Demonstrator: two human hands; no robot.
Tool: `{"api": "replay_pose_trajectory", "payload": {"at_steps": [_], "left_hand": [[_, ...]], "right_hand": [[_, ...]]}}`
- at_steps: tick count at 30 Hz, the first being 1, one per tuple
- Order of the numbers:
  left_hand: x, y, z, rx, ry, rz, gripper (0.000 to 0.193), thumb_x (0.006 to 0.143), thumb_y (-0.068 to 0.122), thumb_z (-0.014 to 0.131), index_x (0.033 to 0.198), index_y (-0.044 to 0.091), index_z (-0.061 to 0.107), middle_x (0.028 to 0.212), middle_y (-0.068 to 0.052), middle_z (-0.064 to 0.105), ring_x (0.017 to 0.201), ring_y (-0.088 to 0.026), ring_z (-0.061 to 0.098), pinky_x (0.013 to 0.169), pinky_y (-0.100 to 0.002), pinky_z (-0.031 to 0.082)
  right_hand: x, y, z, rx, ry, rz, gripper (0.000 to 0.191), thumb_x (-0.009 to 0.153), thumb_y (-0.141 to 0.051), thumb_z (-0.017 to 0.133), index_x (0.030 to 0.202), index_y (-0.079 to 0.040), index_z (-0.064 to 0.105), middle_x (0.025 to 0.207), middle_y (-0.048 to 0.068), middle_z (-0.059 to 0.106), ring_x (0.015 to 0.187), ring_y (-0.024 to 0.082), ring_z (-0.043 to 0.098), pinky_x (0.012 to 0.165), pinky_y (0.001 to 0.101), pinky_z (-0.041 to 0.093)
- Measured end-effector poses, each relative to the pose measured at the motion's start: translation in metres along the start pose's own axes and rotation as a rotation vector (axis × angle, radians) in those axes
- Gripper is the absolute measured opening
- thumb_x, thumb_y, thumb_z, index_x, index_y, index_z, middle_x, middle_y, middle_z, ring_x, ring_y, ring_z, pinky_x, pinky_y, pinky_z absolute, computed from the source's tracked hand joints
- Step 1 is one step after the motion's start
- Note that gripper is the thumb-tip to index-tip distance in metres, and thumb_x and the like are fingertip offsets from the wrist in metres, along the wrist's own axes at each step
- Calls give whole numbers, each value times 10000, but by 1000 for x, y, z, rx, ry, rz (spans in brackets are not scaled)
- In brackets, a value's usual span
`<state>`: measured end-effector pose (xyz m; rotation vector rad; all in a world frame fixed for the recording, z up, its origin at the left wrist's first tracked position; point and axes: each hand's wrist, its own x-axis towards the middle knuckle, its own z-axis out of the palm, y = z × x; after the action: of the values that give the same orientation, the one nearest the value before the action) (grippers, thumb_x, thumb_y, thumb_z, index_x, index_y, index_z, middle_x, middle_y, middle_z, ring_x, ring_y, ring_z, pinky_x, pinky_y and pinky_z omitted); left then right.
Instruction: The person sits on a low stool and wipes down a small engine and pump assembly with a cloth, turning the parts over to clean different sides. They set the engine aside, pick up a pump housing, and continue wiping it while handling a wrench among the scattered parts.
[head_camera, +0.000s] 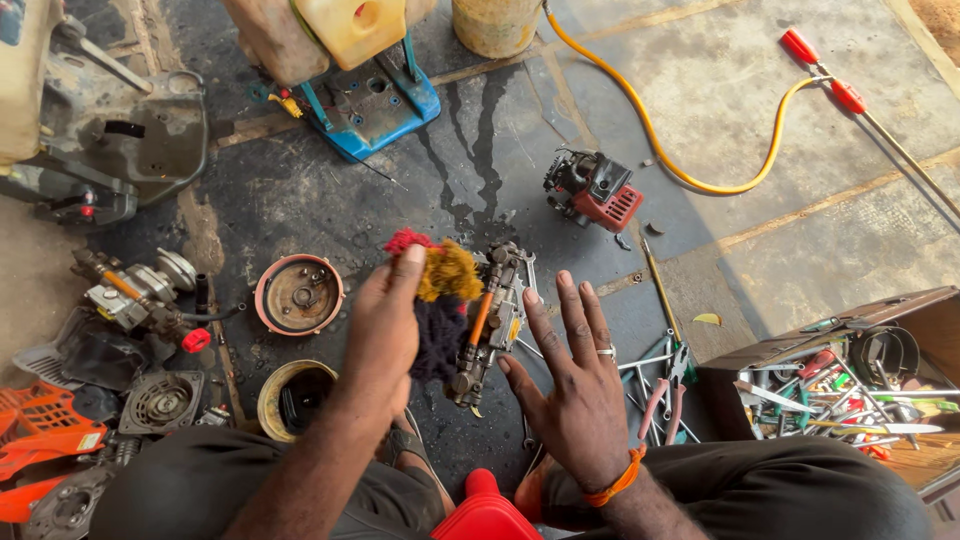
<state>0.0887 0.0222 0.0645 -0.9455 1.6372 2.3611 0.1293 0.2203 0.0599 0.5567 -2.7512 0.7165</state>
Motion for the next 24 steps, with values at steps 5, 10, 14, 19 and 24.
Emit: {"api": "replay_pose_trajectory", "payload": {"at_steps": [5,10,14,19,24], "left_hand": [[-17,-75,22,108,-141,-114,422,974,285,475,1331,116,620,1186,-43,690,1079,-129,656,947,-319,498],[-33,-131,25,292,-228,-490,505,1059,463,432,1219,49,675,1034,-88,659,974,-176,646,879,-349,510],[-25,-134,25,415,-217,-282,419,1010,428,511,1146,64,669,929,-50,701,854,-147,699,759,-328,559],[-19,-112,26,741,-375,-205,507,1056,511,518,1071,43,711,808,-96,667,708,-189,660,641,-386,543],[-3,-91,18,1252,51,401,752,836,606,697,1325,67,504,1162,-155,624,1015,-265,648,933,-502,511]], "right_hand": [[-1,14,6,524,-315,167,468,960,-250,671,1385,-80,576,1442,155,604,1323,340,601,1071,423,496],[12,52,-8,391,-813,290,298,912,-307,693,1101,-82,743,1107,65,749,951,234,756,841,370,604],[16,83,-21,442,-740,490,301,915,-322,677,1071,-79,761,974,52,776,908,159,750,805,336,611],[20,103,-21,531,-354,761,310,1029,-302,625,1134,-20,698,906,128,743,830,201,669,746,374,559],[16,121,-7,486,-160,695,279,961,-226,694,1151,-27,649,1038,89,768,951,132,729,838,305,593]]}}
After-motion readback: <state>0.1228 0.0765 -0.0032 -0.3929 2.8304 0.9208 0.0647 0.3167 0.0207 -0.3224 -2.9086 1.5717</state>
